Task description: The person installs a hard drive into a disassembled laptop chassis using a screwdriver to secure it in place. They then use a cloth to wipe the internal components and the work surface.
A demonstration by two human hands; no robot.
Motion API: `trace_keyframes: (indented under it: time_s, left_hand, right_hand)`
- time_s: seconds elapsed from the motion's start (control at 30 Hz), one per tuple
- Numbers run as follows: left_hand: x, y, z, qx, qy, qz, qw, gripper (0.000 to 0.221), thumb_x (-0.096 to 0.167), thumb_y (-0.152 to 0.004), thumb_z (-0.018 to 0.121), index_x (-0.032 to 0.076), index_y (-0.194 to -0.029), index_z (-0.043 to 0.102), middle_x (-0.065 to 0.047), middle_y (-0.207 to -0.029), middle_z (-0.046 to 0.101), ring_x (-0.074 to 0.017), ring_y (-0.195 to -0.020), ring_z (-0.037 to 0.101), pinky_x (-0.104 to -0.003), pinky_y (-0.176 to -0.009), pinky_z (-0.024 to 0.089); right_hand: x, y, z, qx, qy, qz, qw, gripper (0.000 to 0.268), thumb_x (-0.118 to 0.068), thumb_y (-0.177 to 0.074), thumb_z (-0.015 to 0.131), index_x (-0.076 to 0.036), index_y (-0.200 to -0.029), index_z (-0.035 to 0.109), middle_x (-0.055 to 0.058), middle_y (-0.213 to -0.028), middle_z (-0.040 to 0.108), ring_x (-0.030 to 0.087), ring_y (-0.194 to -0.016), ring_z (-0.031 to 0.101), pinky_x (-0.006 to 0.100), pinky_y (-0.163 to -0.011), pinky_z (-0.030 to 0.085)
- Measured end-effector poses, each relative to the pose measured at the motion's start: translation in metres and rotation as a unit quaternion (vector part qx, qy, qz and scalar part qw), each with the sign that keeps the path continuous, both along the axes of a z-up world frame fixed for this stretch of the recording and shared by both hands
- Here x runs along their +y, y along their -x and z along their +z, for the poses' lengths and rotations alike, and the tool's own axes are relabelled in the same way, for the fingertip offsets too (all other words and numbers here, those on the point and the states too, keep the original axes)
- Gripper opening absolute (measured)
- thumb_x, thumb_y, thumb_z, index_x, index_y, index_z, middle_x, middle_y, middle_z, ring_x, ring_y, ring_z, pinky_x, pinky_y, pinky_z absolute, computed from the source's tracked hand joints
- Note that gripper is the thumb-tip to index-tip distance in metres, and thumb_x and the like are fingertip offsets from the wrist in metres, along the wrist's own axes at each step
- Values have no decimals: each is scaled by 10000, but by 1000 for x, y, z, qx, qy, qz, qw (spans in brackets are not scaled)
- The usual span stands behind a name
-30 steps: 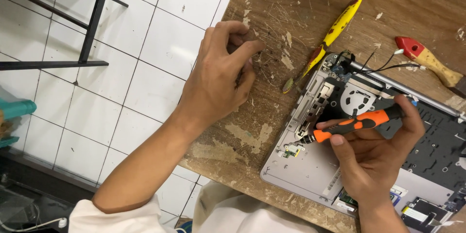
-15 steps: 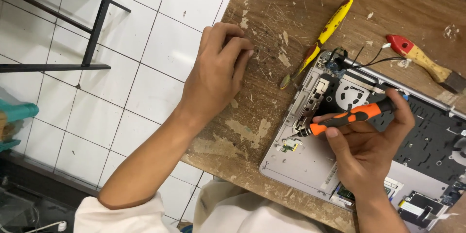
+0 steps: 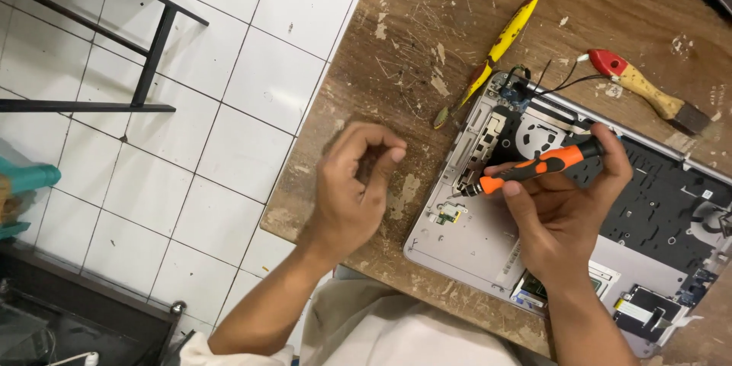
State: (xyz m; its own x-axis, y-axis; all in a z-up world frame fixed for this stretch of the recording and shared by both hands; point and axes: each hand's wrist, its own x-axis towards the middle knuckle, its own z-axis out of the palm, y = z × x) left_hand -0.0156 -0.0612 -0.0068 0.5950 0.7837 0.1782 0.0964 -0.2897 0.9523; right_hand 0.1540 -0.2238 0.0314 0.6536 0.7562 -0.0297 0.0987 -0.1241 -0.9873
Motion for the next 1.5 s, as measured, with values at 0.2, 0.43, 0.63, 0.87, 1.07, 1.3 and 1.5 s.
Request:
trace_keyframes:
  time_s: [0.2, 0.43, 0.63, 0.87, 1.07, 1.3, 1.5]
  left_hand:
    - [-36, 8, 4, -109, 230, -16, 967, 140, 129, -1062, 719, 21, -1151, 723, -75, -984, 766, -109, -785, 702, -194, -640, 604]
    - [-47, 4, 12, -193, 319, -56, 926, 135, 13, -1019, 765, -12, -1151, 750, -137, -1054, 800, -178, -905, 771, -269, -838, 694]
    - [-61, 3, 22, -192, 300, -75, 931, 151, 21, -1021, 786, 18, -1170, 765, -130, -1055, 822, -169, -905, 806, -264, -860, 715]
    - [-78, 3, 32, -193, 335, -73, 919, 181, -3, -973, 820, 5, -1146, 768, -153, -1097, 827, -180, -969, 820, -270, -915, 714]
    - [-89, 2, 32, -226, 367, -94, 897, 197, -15, -967, 830, 7, -1151, 763, -162, -1111, 822, -195, -1032, 821, -285, -974, 712]
    - [-102, -3, 35, -226, 343, -105, 906, 200, -25, -964, 837, 24, -1147, 773, -140, -1113, 824, -174, -1044, 820, -244, -975, 699]
    - [-112, -5, 37, -207, 343, -101, 911, 187, -14, -969, 828, 11, -1144, 769, -146, -1130, 824, -183, -1063, 819, -260, -1021, 687]
  right_hand:
    - [-4, 2, -2, -36, -46, -1, 998, 728, 45, -1103, 597, -183, -1622, 141, 383, -1040, 699, 456, -902, 788, 473, -846, 651]
    - [-20, 4, -4, -46, -109, -49, 992, 804, 61, -1136, 617, -230, -1687, 107, 287, -1004, 646, 458, -871, 777, 541, -936, 690]
    - [-25, 5, 14, -147, -148, -19, 978, 777, 41, -1148, 600, -229, -1686, 108, 367, -901, 682, 478, -837, 779, 518, -855, 668]
    - [-37, 15, 34, -198, -148, -3, 969, 827, 59, -1133, 620, -282, -1681, 102, 379, -905, 666, 505, -818, 793, 559, -815, 709]
    - [-54, 17, 33, -265, -159, -25, 951, 830, 65, -1115, 622, -253, -1683, 108, 328, -1576, 394, 527, -771, 801, 585, -746, 734]
    - [-73, 13, 18, -294, -184, -44, 937, 840, 12, -1127, 684, -223, -1707, 124, 28, -1840, 104, 531, -831, 869, 516, -638, 721]
    - [-68, 16, 47, -274, -180, 12, 945, 867, 151, -1044, 590, -284, -1621, 112, 454, -997, 581, 541, -737, 763, 621, -739, 707]
